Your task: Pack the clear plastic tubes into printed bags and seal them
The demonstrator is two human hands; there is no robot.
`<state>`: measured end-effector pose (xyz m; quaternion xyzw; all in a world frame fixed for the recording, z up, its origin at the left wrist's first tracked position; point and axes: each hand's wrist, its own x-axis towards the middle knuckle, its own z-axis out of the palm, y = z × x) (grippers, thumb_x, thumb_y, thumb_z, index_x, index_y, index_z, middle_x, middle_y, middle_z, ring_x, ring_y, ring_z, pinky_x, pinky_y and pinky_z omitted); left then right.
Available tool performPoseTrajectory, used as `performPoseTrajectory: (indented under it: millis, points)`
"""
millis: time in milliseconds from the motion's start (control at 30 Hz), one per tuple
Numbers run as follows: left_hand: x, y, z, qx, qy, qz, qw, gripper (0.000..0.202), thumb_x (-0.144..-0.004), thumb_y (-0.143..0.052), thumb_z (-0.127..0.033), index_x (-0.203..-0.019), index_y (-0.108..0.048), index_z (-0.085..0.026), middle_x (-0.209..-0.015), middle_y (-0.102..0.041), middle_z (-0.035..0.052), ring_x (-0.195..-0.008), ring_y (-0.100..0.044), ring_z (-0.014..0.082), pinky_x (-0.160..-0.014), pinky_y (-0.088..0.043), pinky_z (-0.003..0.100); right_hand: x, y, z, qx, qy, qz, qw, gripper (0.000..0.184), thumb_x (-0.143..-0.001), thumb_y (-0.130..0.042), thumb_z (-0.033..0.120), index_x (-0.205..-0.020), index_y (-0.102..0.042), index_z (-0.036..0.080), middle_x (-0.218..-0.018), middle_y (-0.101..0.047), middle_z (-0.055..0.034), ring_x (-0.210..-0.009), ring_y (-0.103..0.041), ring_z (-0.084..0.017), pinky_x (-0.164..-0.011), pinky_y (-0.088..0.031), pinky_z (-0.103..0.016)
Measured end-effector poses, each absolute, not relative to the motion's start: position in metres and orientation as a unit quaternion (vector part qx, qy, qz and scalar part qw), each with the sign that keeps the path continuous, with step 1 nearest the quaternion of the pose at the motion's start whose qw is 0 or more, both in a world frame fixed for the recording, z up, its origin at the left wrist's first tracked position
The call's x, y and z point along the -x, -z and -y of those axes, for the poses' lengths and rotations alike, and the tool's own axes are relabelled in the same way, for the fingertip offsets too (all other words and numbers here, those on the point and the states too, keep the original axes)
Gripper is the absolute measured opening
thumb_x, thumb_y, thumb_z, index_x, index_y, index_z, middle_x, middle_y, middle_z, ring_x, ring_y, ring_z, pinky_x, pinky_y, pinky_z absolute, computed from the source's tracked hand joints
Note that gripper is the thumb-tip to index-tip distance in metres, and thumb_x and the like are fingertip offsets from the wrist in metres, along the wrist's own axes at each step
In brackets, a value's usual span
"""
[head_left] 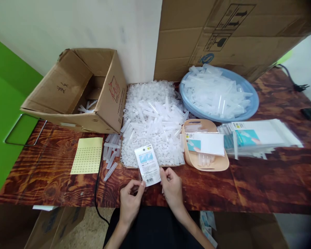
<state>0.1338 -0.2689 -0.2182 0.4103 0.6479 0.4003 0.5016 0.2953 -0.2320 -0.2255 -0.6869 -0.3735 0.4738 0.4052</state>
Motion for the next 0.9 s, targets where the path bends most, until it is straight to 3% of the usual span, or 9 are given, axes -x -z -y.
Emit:
performPoseTrajectory:
  millis: [167, 367, 500, 767, 900]
  points:
    - [-0.128, 0.218, 0.269, -0.388, -0.417, -0.657, 0.494, 0.024, -0.089, -0.068, -0.038, -0.077, -0.065, -0.017, -0.068, -0.071, 0.0015, -0.064, -0.067, 0.0166, -0.063, -0.052, 0.021, -0.305, 0.220, 0.230, 0.646, -0.551, 0.260, 0.461, 0.052, -0.092, -0.050, 0.070, -0.077, -0.052, 0.021, -0.054, -0.060, 0.0032, -0.033, -0.055, -0.012, -0.030, -0.044, -0.020]
    - [-0.128, 0.212, 0.265, -0.391, -0.415, -0.647, 0.506, 0.025, -0.087, -0.070, -0.039, -0.076, -0.066, -0.017, -0.070, -0.072, 0.0024, -0.068, -0.069, 0.0181, -0.067, -0.054, 0.023, -0.302, 0.219, 0.235, 0.530, -0.692, 0.278, 0.405, 0.044, -0.086, -0.069, 0.060, -0.085, -0.059, 0.018, -0.054, -0.063, 0.0033, -0.039, -0.062, -0.014, -0.038, -0.054, -0.022]
    - [-0.129, 0.211, 0.262, -0.376, -0.413, -0.653, 0.512, 0.027, -0.085, -0.072, -0.041, -0.075, -0.068, -0.017, -0.069, -0.073, 0.0025, -0.067, -0.070, 0.0187, -0.067, -0.055, 0.024, -0.296, 0.218, 0.231, 0.506, -0.697, 0.286, 0.421, 0.041, -0.081, -0.078, 0.054, -0.080, -0.059, 0.017, -0.062, -0.067, 0.0016, -0.041, -0.064, -0.013, -0.040, -0.055, -0.022]
    - [-0.132, 0.208, 0.262, -0.342, -0.430, -0.653, 0.522, 0.031, -0.087, -0.070, -0.044, -0.076, -0.071, -0.015, -0.077, -0.075, 0.0049, -0.070, -0.070, 0.0196, -0.071, -0.055, 0.026, -0.298, 0.225, 0.235, 0.518, -0.687, 0.271, 0.432, 0.041, -0.080, -0.079, 0.052, -0.075, -0.059, 0.017, -0.059, -0.069, 0.0002, -0.037, -0.059, -0.011, -0.035, -0.051, -0.019]
    - [-0.135, 0.208, 0.264, -0.327, -0.443, -0.641, 0.534, 0.035, -0.087, -0.070, -0.046, -0.072, -0.068, -0.015, -0.071, -0.074, 0.0049, -0.067, -0.070, 0.0188, -0.069, -0.055, 0.026, -0.298, 0.227, 0.238, 0.526, -0.683, 0.257, 0.437, 0.041, -0.080, -0.080, 0.052, -0.073, -0.059, 0.017, -0.057, -0.068, 0.0008, -0.035, -0.056, -0.009, -0.034, -0.048, -0.018]
